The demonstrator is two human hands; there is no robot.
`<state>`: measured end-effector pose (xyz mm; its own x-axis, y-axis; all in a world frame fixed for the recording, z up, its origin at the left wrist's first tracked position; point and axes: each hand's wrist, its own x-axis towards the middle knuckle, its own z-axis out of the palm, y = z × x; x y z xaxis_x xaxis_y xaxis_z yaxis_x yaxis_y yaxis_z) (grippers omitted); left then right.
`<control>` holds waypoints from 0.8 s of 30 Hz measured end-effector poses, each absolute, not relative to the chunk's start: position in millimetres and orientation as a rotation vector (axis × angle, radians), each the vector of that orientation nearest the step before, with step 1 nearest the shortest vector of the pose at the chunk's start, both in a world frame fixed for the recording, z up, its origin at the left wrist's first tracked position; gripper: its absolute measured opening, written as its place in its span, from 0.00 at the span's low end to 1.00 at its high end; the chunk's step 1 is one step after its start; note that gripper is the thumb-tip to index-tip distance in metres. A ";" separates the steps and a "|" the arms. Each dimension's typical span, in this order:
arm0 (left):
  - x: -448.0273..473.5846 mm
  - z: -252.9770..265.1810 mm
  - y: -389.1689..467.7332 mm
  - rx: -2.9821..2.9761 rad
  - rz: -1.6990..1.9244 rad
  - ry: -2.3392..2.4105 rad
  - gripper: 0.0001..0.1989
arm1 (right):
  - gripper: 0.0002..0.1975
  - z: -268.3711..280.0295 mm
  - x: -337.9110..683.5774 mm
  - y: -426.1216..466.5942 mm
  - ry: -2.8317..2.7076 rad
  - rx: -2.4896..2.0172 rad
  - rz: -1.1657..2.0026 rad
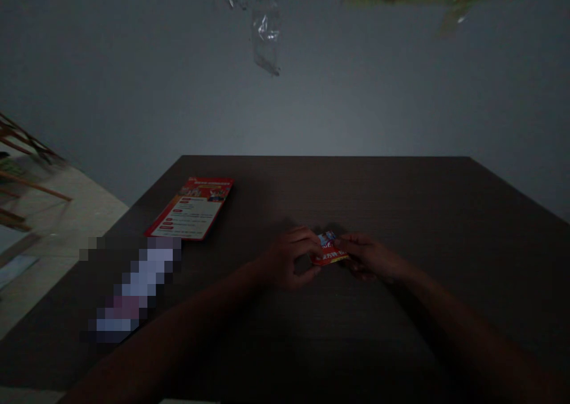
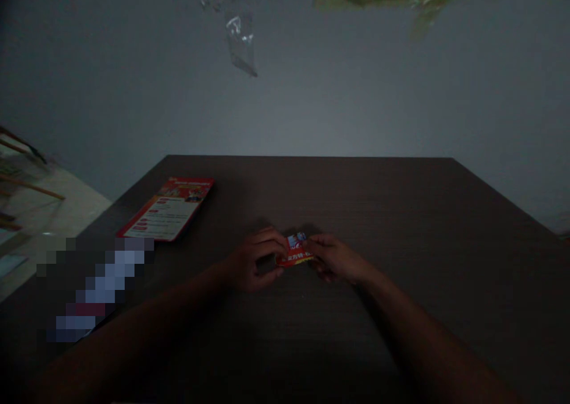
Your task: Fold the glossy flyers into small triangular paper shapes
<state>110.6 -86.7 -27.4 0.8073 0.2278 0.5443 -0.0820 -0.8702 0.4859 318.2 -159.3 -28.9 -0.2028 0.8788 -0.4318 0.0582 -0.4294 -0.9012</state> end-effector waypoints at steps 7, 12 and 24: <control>108.5 -30.5 -86.0 2.586 0.762 0.092 0.11 | 0.18 -30.3 321.5 -159.9 -1.255 -1.510 1.723; 104.5 -27.3 -85.8 2.891 0.759 -0.020 0.11 | 0.18 -30.7 323.9 -159.5 -1.251 -1.510 1.752; 99.5 -27.5 -85.2 2.992 0.711 -0.117 0.08 | 0.17 -32.8 327.8 -158.4 -1.220 -1.549 1.794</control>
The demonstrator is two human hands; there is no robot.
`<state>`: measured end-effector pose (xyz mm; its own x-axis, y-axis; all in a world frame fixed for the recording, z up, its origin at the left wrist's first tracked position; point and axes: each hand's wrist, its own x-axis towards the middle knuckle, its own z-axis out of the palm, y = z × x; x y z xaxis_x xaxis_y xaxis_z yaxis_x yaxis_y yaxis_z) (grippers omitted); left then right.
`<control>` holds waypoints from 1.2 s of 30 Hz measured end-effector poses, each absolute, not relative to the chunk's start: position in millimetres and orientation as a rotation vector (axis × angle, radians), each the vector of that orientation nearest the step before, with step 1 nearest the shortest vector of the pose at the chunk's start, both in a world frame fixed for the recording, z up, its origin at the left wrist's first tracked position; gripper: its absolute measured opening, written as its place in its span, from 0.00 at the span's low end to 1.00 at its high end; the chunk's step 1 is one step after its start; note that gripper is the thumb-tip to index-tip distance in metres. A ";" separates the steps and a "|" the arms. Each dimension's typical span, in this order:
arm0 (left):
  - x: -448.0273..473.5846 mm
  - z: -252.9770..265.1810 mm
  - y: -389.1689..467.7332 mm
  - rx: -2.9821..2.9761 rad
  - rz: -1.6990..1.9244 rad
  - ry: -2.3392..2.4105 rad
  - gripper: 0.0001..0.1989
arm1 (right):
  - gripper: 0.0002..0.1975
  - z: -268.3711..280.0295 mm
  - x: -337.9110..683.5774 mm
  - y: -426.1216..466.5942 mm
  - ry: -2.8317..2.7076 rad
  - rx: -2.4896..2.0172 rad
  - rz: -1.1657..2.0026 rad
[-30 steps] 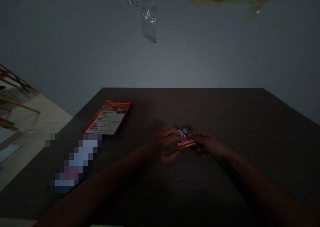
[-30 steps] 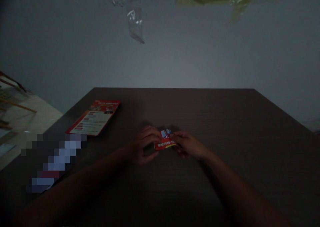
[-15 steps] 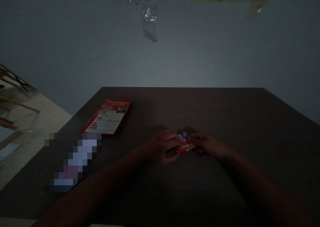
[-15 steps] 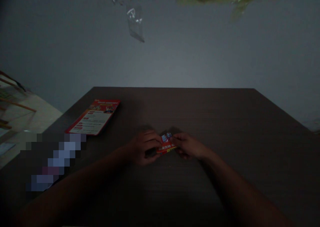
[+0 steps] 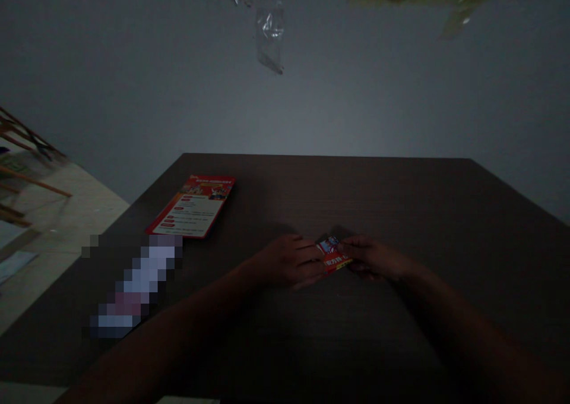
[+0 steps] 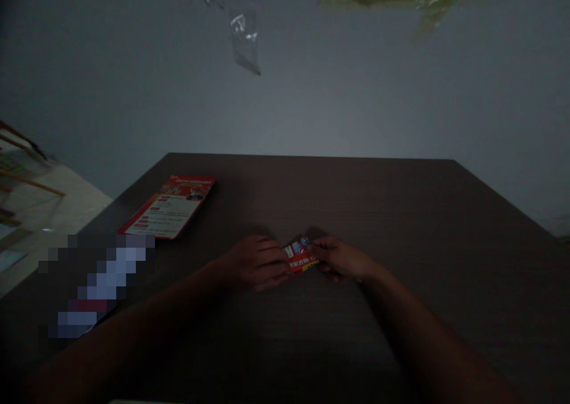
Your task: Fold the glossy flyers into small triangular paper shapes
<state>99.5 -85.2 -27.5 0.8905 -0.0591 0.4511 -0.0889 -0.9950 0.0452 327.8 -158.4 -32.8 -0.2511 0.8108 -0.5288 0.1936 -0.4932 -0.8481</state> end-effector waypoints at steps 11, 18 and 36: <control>102.3 -28.3 -83.6 3.202 0.584 -0.079 0.10 | 0.19 -27.3 324.3 -160.2 -1.431 -1.646 1.762; 103.9 -33.9 -81.3 3.242 0.428 0.071 0.10 | 0.11 -20.8 317.3 -159.9 -1.906 -1.729 0.774; 106.2 -29.6 -85.7 3.215 0.283 0.373 0.11 | 0.11 -33.7 303.4 -160.6 -2.535 -1.482 -0.011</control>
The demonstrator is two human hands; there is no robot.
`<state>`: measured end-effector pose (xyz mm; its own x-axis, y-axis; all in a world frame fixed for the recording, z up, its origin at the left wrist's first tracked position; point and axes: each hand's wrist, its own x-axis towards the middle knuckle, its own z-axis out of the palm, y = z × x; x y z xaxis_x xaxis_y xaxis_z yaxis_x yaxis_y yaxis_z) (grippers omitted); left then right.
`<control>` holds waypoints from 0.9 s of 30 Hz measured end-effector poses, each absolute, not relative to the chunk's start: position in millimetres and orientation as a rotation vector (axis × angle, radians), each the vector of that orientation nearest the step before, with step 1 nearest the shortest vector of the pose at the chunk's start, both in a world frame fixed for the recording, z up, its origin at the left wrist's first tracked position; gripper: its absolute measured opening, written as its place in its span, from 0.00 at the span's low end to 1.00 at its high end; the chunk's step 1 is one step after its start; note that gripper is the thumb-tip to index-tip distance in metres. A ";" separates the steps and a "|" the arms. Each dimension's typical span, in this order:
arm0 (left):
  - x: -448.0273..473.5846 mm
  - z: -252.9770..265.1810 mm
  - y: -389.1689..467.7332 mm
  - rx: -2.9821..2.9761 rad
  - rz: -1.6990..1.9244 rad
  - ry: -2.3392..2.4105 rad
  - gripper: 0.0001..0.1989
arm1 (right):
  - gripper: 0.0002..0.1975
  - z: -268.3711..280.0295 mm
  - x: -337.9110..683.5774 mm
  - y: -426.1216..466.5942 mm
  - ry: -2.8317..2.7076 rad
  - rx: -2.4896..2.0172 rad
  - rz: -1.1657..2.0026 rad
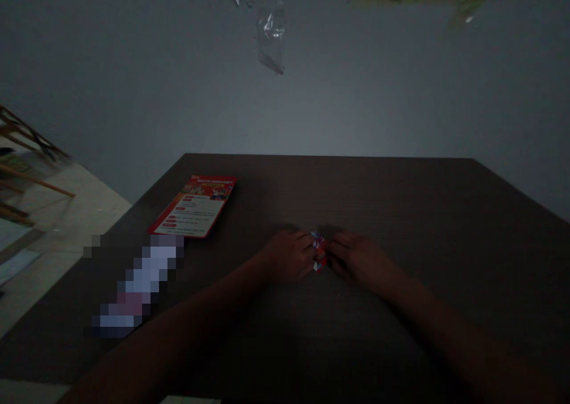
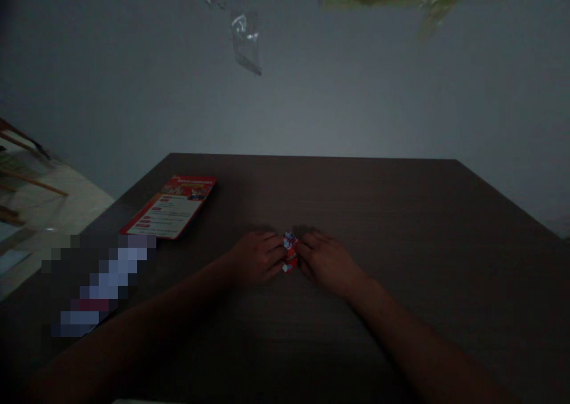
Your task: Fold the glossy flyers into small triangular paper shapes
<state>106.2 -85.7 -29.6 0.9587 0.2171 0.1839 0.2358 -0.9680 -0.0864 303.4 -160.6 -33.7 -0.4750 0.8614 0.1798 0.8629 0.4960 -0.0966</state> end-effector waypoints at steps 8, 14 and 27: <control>100.3 -26.7 -80.5 -2.975 -0.186 -0.507 0.11 | 0.09 -30.0 308.5 -159.8 -2.511 -1.497 0.051; 101.9 -28.8 -77.6 -2.981 -0.160 -0.475 0.11 | 0.11 -31.7 309.6 -157.6 -2.472 -1.482 0.114; 102.0 -24.6 -77.9 -3.004 -0.157 -0.663 0.13 | 0.13 -41.4 307.9 -148.3 -2.410 -1.454 0.149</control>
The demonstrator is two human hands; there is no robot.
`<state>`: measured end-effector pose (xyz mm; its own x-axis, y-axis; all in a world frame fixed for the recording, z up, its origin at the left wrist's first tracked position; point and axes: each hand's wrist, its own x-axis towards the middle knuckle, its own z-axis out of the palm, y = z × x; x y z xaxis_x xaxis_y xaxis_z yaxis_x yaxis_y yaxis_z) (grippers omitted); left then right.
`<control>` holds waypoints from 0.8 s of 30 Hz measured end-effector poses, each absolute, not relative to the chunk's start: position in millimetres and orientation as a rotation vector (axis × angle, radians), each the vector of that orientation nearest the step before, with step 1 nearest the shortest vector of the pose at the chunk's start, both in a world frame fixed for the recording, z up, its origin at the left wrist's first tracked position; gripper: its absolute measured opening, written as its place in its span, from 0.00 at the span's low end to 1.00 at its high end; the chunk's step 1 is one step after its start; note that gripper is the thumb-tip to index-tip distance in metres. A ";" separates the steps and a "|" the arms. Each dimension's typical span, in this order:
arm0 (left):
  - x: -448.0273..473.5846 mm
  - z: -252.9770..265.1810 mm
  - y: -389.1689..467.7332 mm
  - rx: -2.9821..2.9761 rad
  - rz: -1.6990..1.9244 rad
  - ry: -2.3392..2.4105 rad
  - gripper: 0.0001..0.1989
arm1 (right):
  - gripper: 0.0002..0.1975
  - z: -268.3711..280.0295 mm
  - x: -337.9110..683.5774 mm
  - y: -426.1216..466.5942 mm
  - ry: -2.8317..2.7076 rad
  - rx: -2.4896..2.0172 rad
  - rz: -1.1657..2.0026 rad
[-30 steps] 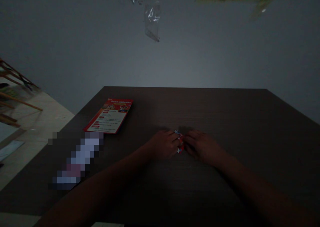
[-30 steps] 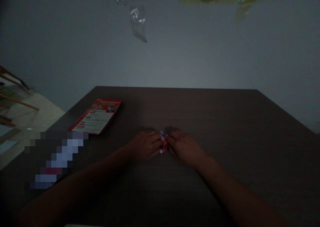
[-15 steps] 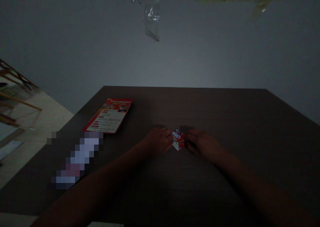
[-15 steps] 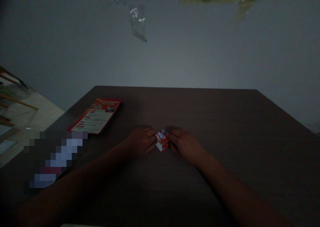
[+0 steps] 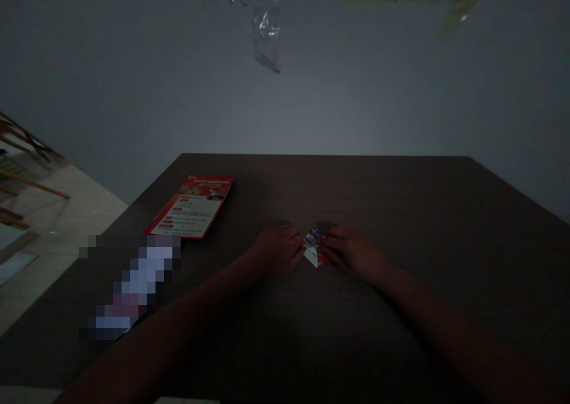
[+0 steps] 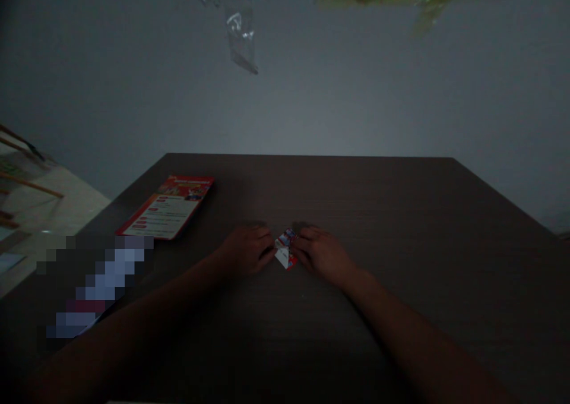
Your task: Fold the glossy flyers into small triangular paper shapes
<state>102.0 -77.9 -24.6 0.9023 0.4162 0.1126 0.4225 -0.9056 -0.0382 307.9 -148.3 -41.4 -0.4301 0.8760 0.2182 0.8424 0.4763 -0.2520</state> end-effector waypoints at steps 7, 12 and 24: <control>101.6 -24.4 -75.6 -3.115 -0.084 -0.846 0.12 | 0.10 -41.7 308.3 -147.3 -2.327 -1.511 0.300; 102.5 -26.8 -70.9 -3.217 -0.104 -0.926 0.13 | 0.11 -38.7 307.2 -147.8 -2.257 -1.581 0.338; 112.7 -36.5 -91.5 -2.935 -0.280 -1.101 0.16 | 0.18 -35.0 303.1 -149.7 -2.197 -1.868 0.271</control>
<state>112.7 -91.5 -36.5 0.7393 0.6532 0.1637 0.6522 -0.7550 0.0673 303.1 -149.7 -35.0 -0.1509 0.9864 0.0656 0.9410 0.1636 -0.2962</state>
